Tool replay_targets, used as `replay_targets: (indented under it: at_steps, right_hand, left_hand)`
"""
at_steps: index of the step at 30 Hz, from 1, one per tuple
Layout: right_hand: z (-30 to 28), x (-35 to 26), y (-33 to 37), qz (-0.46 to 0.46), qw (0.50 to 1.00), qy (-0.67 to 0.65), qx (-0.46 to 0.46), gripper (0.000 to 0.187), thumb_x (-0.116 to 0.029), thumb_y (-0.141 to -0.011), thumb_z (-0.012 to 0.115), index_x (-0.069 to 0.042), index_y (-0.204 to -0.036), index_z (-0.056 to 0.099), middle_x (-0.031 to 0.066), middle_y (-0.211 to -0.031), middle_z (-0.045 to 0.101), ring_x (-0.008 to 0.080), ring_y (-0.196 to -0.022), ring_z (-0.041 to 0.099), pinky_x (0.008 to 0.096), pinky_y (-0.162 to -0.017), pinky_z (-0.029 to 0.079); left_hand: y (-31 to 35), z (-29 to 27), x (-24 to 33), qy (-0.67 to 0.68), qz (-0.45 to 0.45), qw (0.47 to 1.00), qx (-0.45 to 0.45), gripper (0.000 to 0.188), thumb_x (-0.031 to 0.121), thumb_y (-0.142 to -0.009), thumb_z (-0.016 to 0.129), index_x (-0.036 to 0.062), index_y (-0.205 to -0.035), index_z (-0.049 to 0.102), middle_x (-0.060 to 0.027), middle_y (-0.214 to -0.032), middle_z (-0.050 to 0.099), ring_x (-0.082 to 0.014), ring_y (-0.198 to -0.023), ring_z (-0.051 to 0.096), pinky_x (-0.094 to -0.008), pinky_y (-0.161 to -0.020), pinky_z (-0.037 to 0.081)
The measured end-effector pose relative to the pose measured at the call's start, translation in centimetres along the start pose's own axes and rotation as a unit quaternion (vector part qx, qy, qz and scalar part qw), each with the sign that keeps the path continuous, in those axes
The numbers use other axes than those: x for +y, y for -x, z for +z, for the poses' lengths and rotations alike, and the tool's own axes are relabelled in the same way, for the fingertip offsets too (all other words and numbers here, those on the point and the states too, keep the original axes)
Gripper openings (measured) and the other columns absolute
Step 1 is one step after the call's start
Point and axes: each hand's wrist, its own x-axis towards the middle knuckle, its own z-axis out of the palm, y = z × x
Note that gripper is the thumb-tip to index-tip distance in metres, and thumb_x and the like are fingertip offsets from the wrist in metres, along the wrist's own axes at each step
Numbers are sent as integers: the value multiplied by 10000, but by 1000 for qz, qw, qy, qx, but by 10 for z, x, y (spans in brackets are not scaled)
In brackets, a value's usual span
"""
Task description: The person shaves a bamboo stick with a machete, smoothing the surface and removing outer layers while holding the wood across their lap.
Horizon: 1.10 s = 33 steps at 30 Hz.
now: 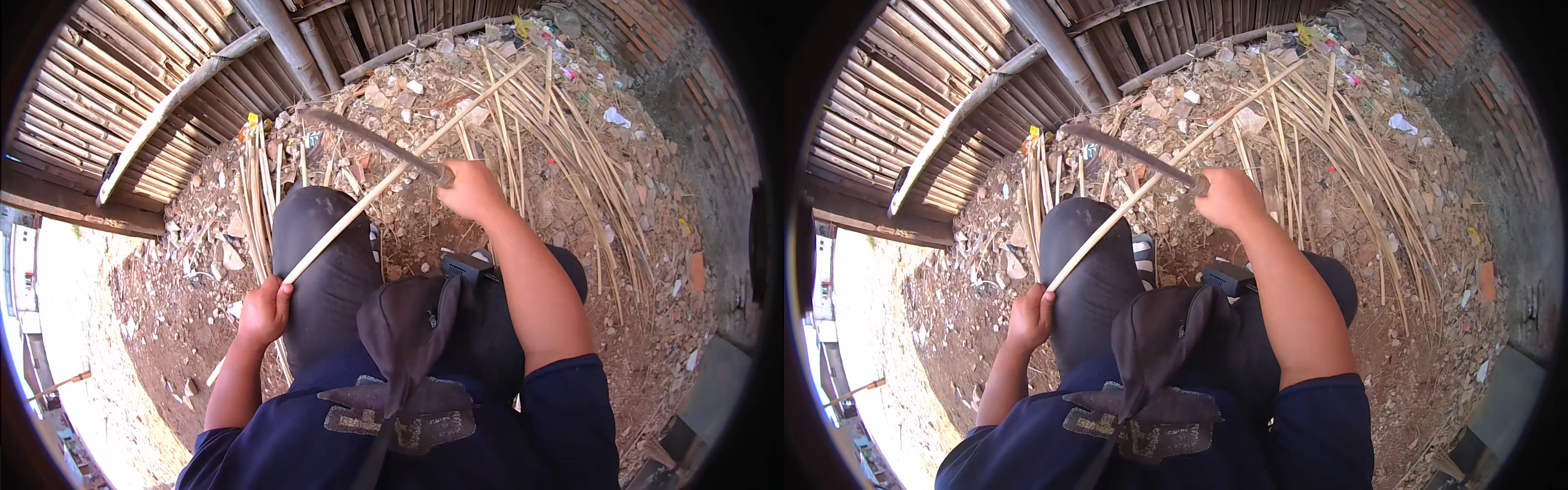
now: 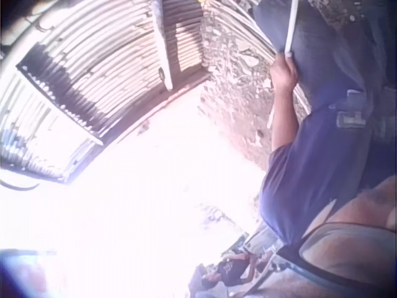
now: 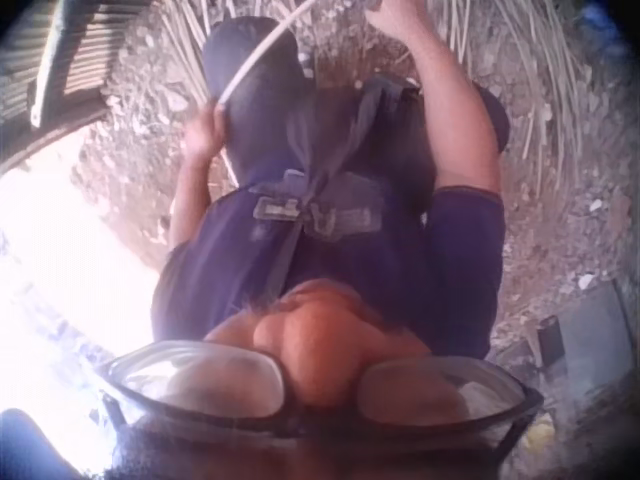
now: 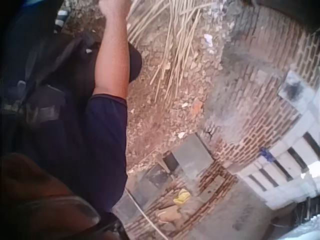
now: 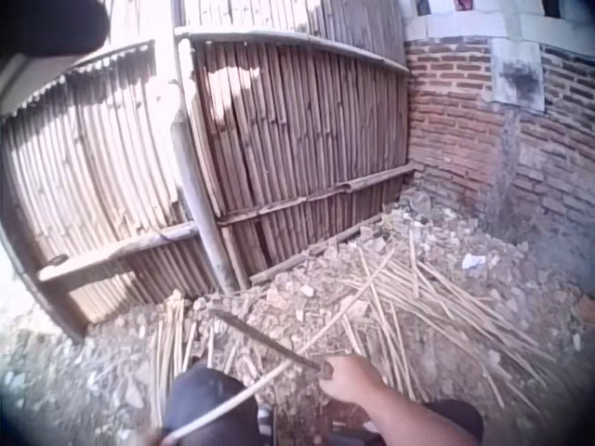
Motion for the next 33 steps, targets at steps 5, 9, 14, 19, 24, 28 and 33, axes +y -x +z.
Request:
replay_targets:
  at_steps: [5,9,14,19,24,28,33]
  right_hand:
    - [-16,18,-5,56,996,-45,52,309,-243,-812,719,-79,-1074,731,175,-920,746,362,-890,721,463,-816,564]
    - [-3,-23,13,-88,992,95,-1,270,-228,-810,689,-65,-1022,726,156,-881,743,355,-850,720,458,-781,562]
    - [6,62,-38,105,989,-81,62,299,-219,-817,684,-23,-1041,713,193,-890,738,367,-839,715,457,-785,562]
    - [-3,-2,3,19,999,-40,23,305,-231,-802,710,-16,-1018,717,203,-907,730,377,-891,709,455,-802,551]
    - [13,42,-15,39,998,-20,35,352,-232,-809,702,-6,-1078,712,217,-958,741,370,-929,720,446,-835,566]
    - [-9,34,-17,87,996,-36,-3,385,-254,-827,709,-10,-1124,696,203,-971,746,374,-961,716,444,-870,562]
    - [-11,-14,13,-37,995,77,-47,354,-259,-817,727,-18,-1076,710,184,-964,750,370,-937,717,461,-831,558]
  left_hand:
    - [3,-3,4,-70,16,997,13,325,304,-1028,590,43,-847,520,-260,-647,600,-508,-638,612,-579,-575,462]
    - [9,1,-5,-43,25,998,27,308,270,-1024,599,38,-840,513,-259,-655,596,-502,-631,606,-569,-575,466]
    - [-5,-8,9,-64,28,997,19,352,324,-1029,598,39,-840,513,-244,-629,598,-485,-610,617,-561,-554,467]
    - [6,-4,3,-76,23,996,30,359,341,-1025,603,46,-840,512,-239,-623,598,-474,-597,621,-562,-533,468]
    - [-1,9,-2,-87,55,992,74,360,353,-1010,627,62,-832,516,-213,-613,604,-452,-570,622,-541,-513,479]
    - [0,0,3,-131,49,988,73,350,343,-996,650,63,-832,520,-202,-625,622,-440,-564,630,-530,-518,498]
    - [7,11,-15,-110,55,988,91,338,345,-993,655,72,-838,530,-192,-622,620,-429,-560,634,-525,-512,498]
